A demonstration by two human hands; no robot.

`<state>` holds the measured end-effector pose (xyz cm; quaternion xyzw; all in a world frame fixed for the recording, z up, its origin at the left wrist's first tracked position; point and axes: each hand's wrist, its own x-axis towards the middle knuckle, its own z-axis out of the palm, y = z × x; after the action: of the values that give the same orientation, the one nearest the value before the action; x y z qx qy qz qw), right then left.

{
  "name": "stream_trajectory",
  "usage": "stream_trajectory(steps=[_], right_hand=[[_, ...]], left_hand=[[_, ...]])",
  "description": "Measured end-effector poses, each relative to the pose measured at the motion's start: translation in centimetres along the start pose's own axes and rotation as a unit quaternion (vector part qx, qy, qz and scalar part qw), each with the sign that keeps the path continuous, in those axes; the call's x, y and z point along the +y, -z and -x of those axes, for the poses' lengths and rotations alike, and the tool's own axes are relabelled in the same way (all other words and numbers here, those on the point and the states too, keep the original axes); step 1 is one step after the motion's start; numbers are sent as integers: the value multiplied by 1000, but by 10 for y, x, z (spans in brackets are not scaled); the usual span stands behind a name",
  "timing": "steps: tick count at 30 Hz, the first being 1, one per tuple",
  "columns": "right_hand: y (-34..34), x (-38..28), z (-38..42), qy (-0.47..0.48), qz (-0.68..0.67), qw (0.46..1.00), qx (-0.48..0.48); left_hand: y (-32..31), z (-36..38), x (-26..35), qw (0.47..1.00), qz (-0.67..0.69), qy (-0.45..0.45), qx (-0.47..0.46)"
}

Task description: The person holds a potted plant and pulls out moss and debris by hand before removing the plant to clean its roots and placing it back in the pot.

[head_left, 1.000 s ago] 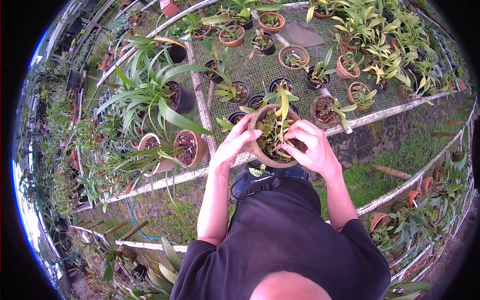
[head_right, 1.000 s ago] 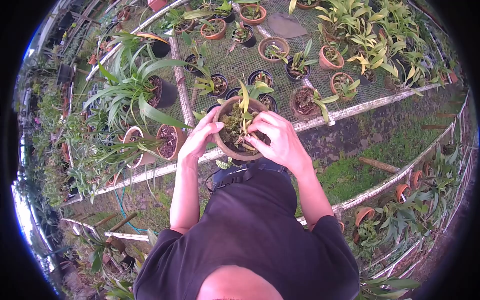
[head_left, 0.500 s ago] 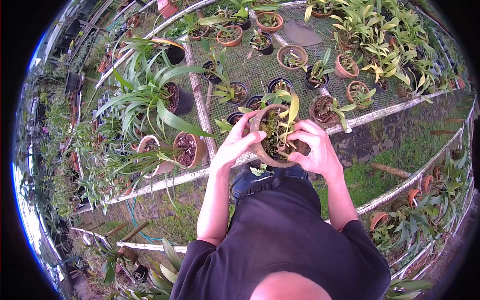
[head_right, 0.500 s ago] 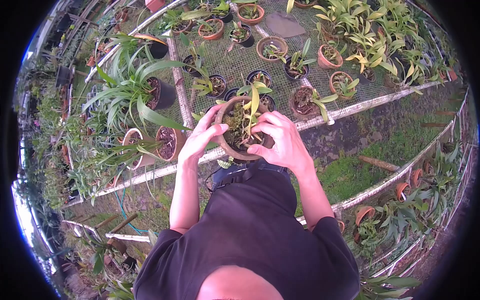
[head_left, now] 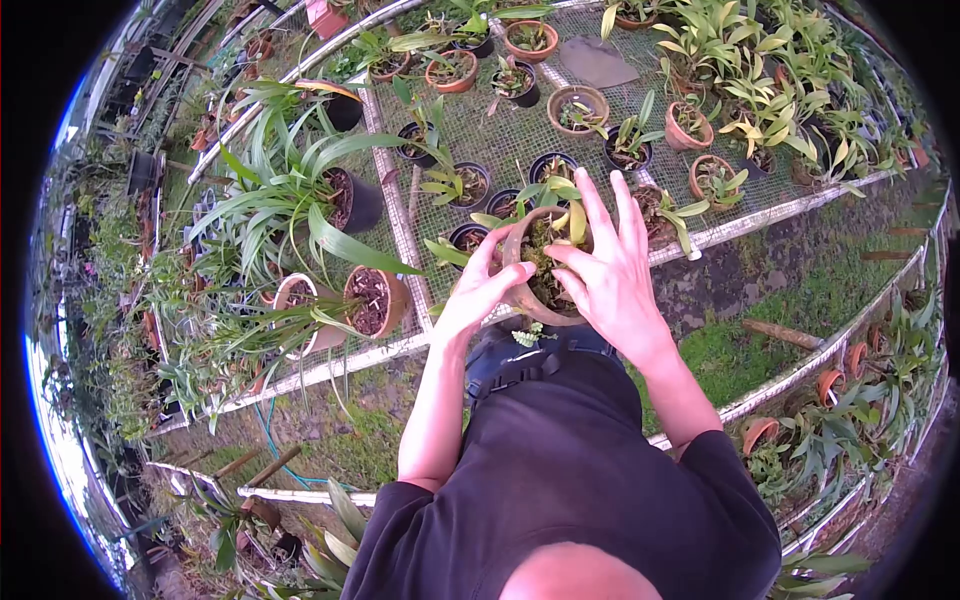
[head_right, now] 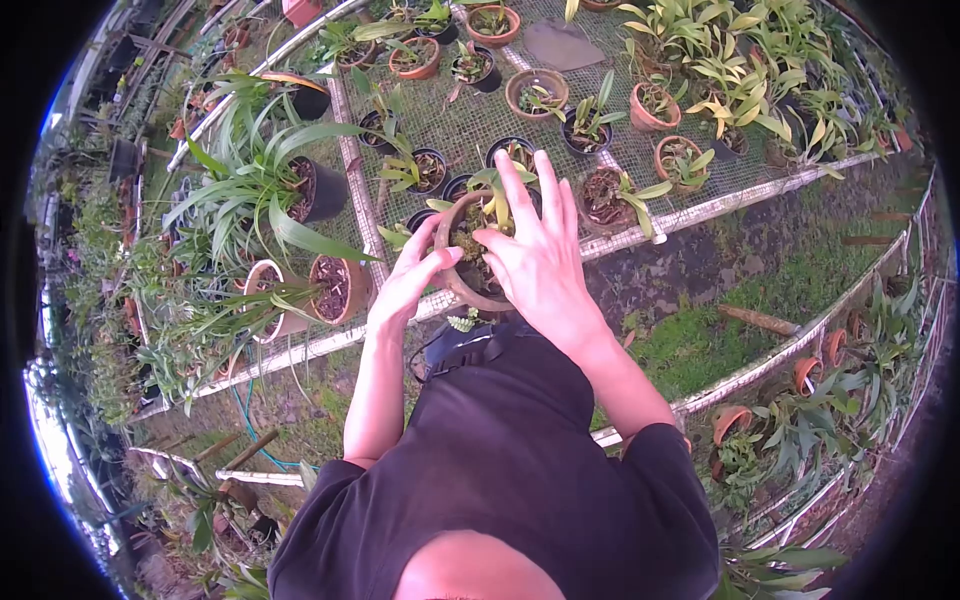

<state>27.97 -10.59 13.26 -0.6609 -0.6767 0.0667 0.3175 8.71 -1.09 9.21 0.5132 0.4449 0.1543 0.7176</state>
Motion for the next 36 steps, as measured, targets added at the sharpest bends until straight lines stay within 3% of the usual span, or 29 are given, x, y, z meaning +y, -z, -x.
stream_trajectory(steps=[3, 7, 10, 11, 14, 20, 26, 36], right_hand=[[5, -1, -10, 4, 20, 999, -24], [6, 0, -26, 98, 120, 988, -22], [-4, 11, -27, 173, 118, 976, -60], [-9, 12, -29, 192, 131, 972, -18], [-10, 19, -30, 178, 147, 965, -122], [-5, 29, -36, 161, 83, 968, -173], [-10, 36, -37, 151, -21, 970, -190], [-10, 36, -38, 159, 12, 965, -209]], left_hand=[[-1, -5, -8, 1000, 4, 1, -10], [-6, -7, -18, 999, 31, -20, -10], [-12, -3, -16, 999, 35, -24, 10], [-12, -2, -17, 999, 33, -31, 10], [-12, -1, -18, 999, 24, -45, 11], [-9, 3, -18, 999, 22, -28, 12], [-4, 3, -24, 999, 45, -18, -5], [0, -1, -33, 999, 31, -25, -32]])
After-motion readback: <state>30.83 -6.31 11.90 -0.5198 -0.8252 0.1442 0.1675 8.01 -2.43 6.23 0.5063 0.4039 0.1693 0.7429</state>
